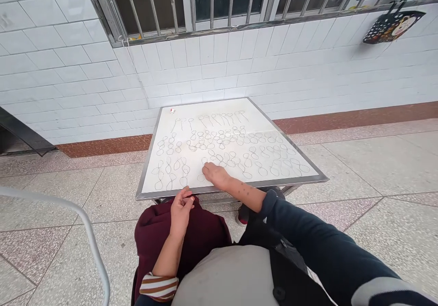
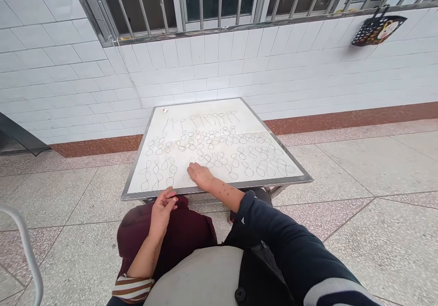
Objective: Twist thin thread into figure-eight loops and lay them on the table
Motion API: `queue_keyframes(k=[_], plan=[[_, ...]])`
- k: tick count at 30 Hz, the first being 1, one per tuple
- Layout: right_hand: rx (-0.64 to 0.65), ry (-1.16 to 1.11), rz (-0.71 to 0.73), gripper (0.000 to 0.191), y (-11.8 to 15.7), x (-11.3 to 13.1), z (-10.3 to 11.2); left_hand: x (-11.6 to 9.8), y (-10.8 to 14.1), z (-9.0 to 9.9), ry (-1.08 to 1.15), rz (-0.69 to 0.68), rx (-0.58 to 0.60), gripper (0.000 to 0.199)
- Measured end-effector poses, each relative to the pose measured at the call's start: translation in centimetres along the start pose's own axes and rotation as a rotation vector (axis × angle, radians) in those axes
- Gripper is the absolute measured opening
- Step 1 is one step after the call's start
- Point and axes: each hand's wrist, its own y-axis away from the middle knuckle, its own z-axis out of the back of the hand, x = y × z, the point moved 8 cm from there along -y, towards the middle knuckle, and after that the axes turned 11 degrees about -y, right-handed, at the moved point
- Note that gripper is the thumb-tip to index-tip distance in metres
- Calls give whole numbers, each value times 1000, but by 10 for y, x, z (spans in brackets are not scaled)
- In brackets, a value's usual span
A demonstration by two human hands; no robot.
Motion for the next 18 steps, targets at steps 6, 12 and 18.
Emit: queue_keyframes(k=[6,12,18], plan=[[-135,-12,65,28,28,46,54,-48,0,-14,123,-69,-9,70],[-338,-118,99,24,61,72,87,-79,21,-27,272,-108,-40,54],[-347,-199,27,24,77,74,88,-89,34,-26,240,-141,-60,53]])
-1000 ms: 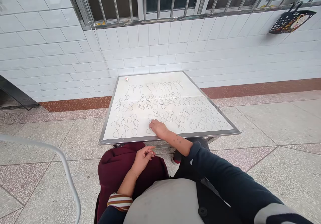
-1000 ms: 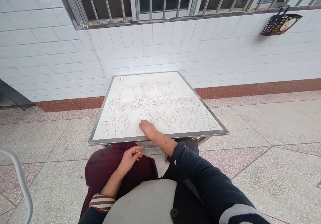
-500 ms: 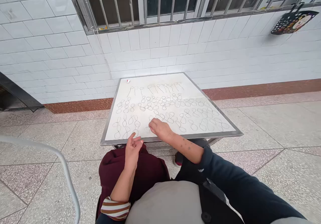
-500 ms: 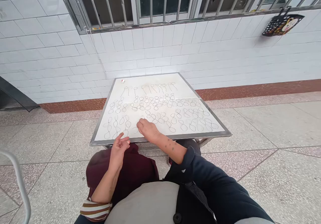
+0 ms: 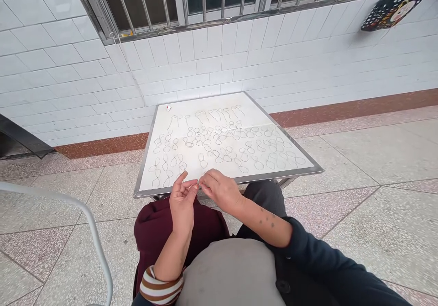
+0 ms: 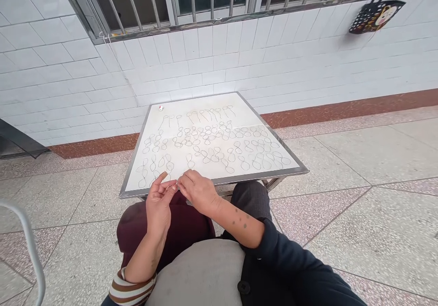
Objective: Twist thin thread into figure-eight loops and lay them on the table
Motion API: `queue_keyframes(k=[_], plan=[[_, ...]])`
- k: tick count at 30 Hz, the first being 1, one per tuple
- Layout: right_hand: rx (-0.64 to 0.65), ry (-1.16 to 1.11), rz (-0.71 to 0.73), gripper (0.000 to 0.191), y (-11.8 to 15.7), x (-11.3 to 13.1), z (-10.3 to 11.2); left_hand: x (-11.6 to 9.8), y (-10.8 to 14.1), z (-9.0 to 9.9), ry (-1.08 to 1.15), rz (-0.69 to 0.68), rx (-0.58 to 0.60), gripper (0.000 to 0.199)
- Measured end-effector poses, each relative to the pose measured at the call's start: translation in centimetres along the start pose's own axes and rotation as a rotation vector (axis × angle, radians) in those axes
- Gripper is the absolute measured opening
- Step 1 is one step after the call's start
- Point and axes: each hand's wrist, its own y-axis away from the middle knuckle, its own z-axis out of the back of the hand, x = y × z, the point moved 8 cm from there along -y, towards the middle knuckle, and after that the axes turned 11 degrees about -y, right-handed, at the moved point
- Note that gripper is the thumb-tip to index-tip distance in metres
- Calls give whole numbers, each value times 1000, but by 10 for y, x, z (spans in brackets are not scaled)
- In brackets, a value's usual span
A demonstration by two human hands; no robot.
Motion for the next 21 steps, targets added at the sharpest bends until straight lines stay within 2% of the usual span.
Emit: queue_keyframes(k=[3,6,9,12,15,21], plan=[[-14,-22,-6,23,5,2,3,0,1,-1,19,16,11,54],[-62,-95,-25,19,9,1,13,2,3,-2,86,94,12,54],[-132,-242,-129,21,11,-10,29,2,6,-5,139,169,47,53],[-104,-435,-180,23,10,-17,35,-4,8,-8,134,190,86,51],[-76,-617,-249,18,9,-21,34,-10,10,-12,117,196,126,51],[-119,-1089,-531,20,19,-29,19,-21,16,-18,166,122,181,59]])
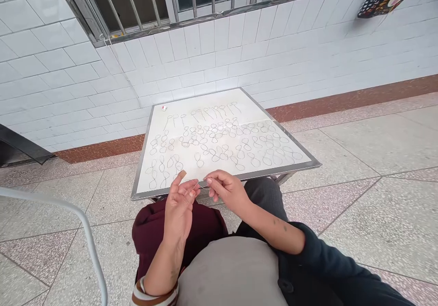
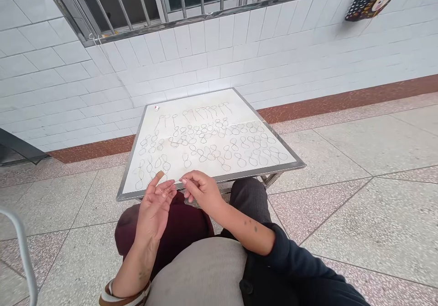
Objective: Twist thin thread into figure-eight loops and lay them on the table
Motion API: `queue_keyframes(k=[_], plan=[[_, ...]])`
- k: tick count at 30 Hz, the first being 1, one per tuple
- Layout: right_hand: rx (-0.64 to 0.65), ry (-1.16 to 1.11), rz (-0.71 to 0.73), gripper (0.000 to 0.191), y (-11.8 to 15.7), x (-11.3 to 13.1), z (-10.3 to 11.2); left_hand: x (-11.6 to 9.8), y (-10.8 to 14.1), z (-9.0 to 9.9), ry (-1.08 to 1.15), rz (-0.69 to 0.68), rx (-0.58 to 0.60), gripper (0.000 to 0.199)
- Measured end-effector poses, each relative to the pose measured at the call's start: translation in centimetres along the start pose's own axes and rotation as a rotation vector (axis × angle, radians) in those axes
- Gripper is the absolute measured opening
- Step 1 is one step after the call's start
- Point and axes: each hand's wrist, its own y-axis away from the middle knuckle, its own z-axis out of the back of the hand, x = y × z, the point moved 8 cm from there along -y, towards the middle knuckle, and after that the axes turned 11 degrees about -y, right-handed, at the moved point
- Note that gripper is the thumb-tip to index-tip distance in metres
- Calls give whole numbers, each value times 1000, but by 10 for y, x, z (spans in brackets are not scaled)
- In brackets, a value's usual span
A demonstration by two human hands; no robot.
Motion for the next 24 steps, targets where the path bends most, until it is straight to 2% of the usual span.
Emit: queue_keyframes(k=[2,4,8,13,18,24], plan=[[-21,-153,-57,23,1,-4,-3,1,2,-3,-32,-26,-16,63],[-21,-270,-89,25,3,-6,-9,4,3,-4,-45,-36,-70,58],[-13,-358,-127,27,8,-11,-17,9,3,-3,-5,-43,-182,46],[6,-262,-155,28,13,-23,-17,8,3,4,-8,-69,-252,44],[37,-171,-182,29,15,-32,-17,4,5,6,-61,-90,-275,46],[68,-117,-101,34,17,-24,-19,-1,7,6,-157,-143,-271,39]])
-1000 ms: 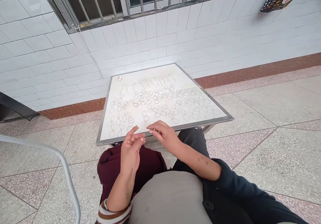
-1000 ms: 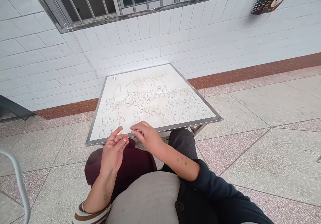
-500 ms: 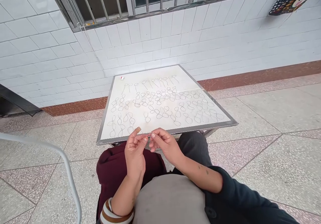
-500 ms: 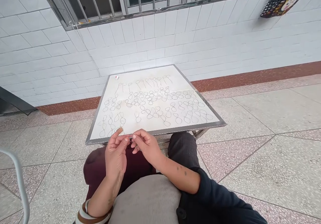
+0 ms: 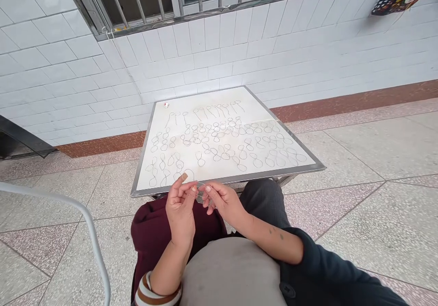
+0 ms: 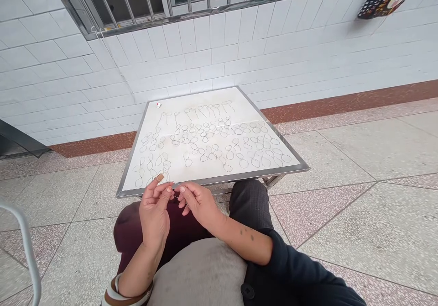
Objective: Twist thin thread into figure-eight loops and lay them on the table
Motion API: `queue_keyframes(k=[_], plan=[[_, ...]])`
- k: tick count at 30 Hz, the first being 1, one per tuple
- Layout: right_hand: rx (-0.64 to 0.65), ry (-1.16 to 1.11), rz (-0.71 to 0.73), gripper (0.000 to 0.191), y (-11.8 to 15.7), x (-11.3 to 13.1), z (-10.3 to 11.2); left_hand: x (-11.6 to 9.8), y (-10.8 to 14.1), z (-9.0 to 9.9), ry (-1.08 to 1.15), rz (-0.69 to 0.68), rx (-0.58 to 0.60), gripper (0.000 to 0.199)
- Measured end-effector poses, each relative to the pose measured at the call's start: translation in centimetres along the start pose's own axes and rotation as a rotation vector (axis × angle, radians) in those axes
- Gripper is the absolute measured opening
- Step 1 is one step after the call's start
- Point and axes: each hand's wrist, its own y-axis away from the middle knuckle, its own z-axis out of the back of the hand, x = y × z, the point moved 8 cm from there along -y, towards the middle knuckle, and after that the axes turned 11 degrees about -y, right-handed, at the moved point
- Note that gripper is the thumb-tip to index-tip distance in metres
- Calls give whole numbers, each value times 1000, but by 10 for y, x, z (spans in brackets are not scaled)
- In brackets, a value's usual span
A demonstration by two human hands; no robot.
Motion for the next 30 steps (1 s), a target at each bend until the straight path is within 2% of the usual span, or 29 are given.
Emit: queue_keyframes(k=[9,20,30], plan=[[24,193,42,31,2,5,1,3,-1,-4,33,39,48,41],[75,259,27,31,2,0,-2,3,-1,-2,26,34,80,41],[53,266,5,32,2,1,-1,7,-1,-2,49,56,78,45]])
